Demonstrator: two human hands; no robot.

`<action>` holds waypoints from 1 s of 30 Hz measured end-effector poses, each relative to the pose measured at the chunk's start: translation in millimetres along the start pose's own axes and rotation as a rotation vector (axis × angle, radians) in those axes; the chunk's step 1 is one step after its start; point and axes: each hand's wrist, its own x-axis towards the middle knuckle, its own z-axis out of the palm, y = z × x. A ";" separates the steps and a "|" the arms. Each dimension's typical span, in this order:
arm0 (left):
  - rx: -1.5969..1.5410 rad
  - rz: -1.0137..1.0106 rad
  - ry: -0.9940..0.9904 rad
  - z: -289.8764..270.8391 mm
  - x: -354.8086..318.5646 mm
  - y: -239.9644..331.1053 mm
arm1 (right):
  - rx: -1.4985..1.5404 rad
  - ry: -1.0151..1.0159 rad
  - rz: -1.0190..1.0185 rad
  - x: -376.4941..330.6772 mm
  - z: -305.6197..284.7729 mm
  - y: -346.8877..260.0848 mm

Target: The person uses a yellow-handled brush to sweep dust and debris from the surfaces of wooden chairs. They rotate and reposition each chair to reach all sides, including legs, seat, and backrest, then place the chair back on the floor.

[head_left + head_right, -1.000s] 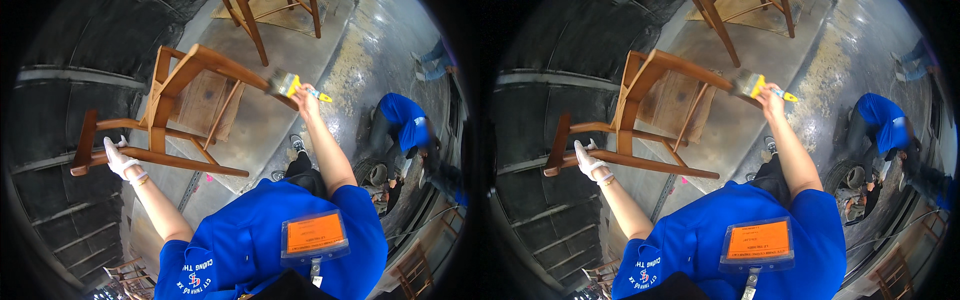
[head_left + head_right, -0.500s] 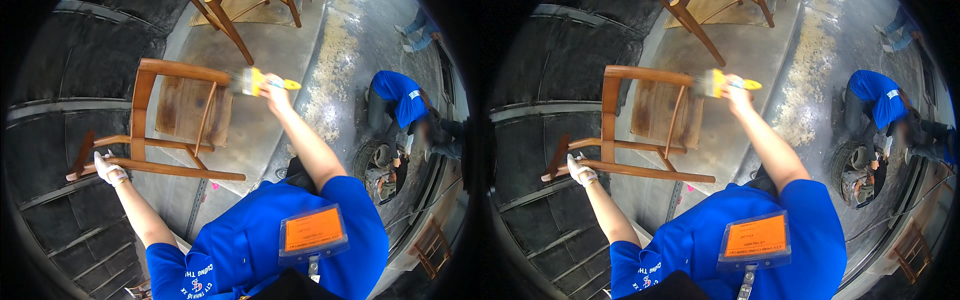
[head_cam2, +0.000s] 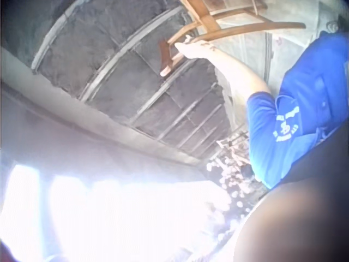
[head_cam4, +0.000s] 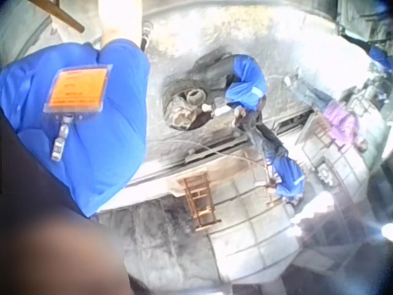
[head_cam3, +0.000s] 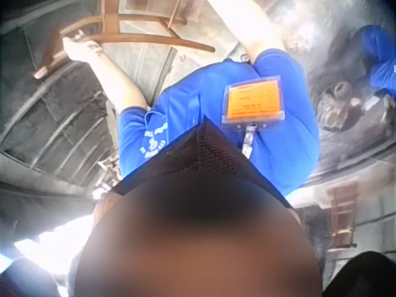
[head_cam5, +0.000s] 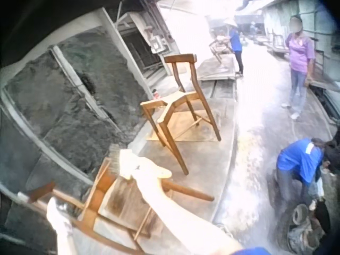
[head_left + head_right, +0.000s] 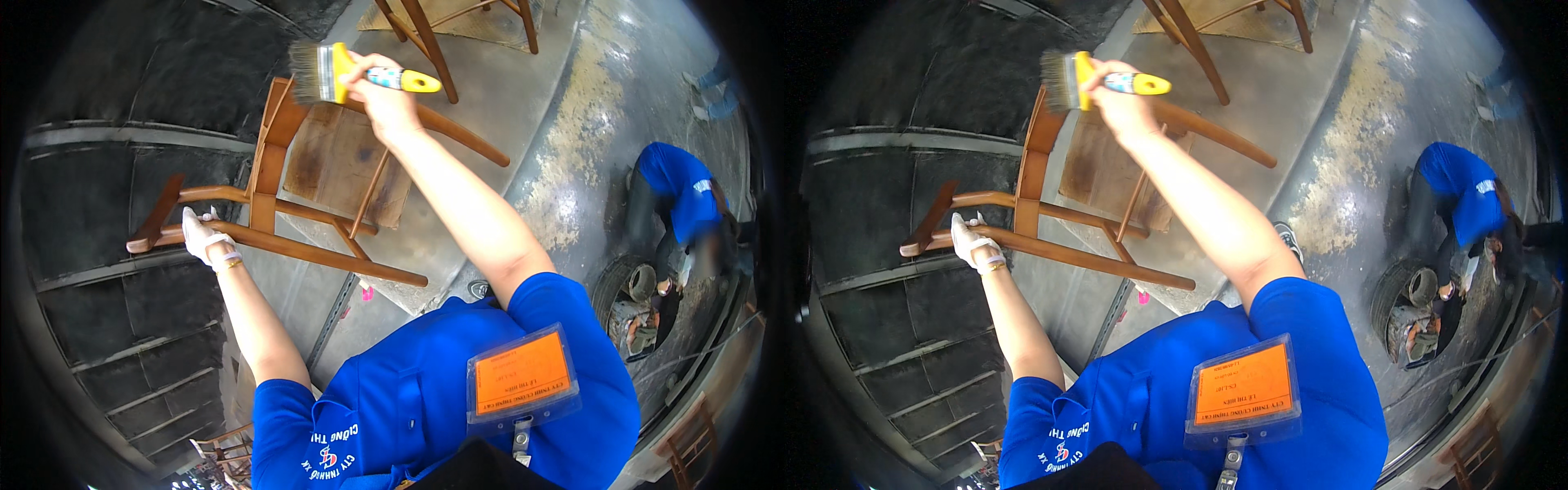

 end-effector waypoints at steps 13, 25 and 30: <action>0.066 0.067 -0.013 5.0 -19.8 0.6 | -0.750 0.659 -0.075 -70.2 -178.4 -36.9; 0.003 0.055 0.042 22.5 -77.6 25.8 | -0.529 0.853 0.168 -61.5 -167.6 -104.5; 0.045 0.113 0.070 25.8 -102.2 25.3 | -0.540 0.178 -0.183 -49.0 -80.0 -86.5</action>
